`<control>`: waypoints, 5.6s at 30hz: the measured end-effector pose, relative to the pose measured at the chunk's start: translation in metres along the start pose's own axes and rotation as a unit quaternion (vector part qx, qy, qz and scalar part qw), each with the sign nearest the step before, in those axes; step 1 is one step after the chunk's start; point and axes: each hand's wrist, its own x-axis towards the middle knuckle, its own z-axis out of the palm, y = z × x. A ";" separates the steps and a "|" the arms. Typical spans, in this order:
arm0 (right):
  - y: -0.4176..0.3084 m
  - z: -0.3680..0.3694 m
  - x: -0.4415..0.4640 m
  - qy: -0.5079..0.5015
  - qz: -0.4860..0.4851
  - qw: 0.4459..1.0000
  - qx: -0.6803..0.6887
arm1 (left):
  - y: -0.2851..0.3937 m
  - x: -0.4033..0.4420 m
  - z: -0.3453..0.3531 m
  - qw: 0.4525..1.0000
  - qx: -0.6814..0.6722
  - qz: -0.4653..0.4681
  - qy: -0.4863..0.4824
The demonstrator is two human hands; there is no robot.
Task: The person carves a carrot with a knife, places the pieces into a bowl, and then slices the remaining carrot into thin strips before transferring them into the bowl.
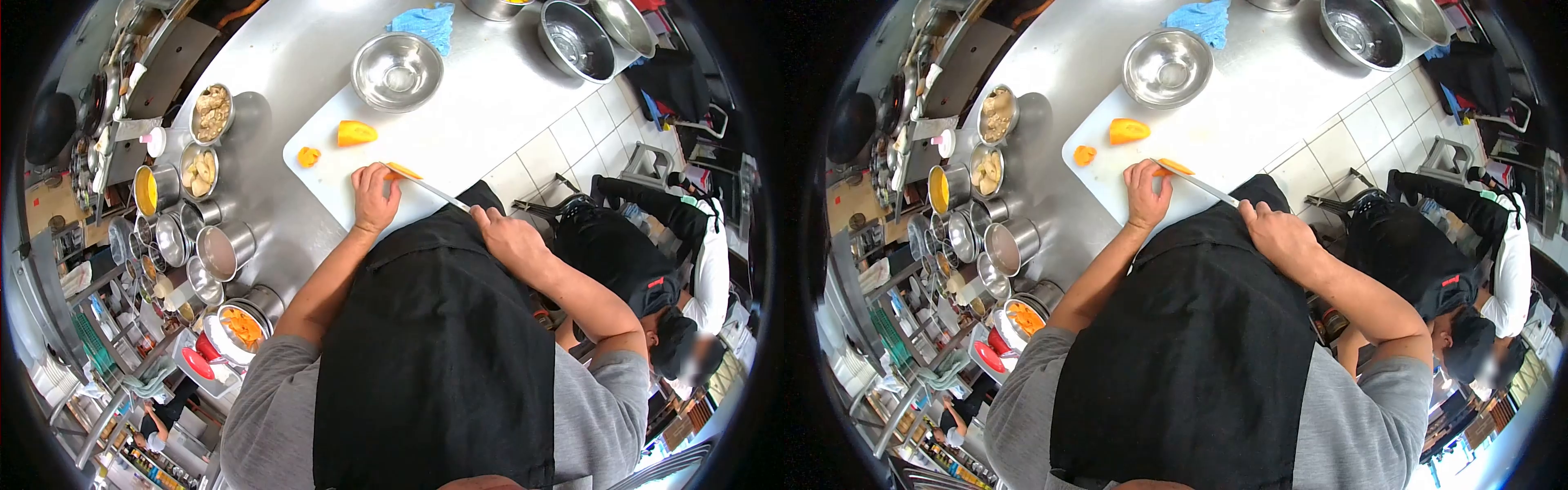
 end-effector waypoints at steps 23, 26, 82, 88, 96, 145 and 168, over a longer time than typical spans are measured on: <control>0.011 0.059 0.088 0.076 -0.037 0.994 0.067 | -0.003 0.001 0.002 1.000 -0.004 0.009 0.015; 0.008 0.040 0.060 0.059 -0.025 0.996 0.065 | -0.002 -0.002 -0.001 1.000 -0.010 0.005 0.006; 0.000 0.019 0.009 0.060 -0.024 0.998 0.021 | -0.004 -0.002 -0.001 1.000 -0.008 0.004 0.011; -0.005 0.016 0.016 0.040 -0.002 0.999 0.024 | -0.003 -0.002 -0.001 1.000 -0.013 0.000 0.016; 0.004 0.051 0.058 0.059 -0.027 0.995 0.079 | -0.003 0.000 -0.002 1.000 -0.017 0.003 0.014; 0.000 0.041 0.055 0.095 -0.041 0.992 0.072 | -0.007 -0.005 0.002 0.999 -0.033 -0.037 0.023; 0.005 0.074 0.103 0.062 -0.042 0.996 0.047 | -0.004 -0.007 0.002 0.998 -0.021 -0.047 0.033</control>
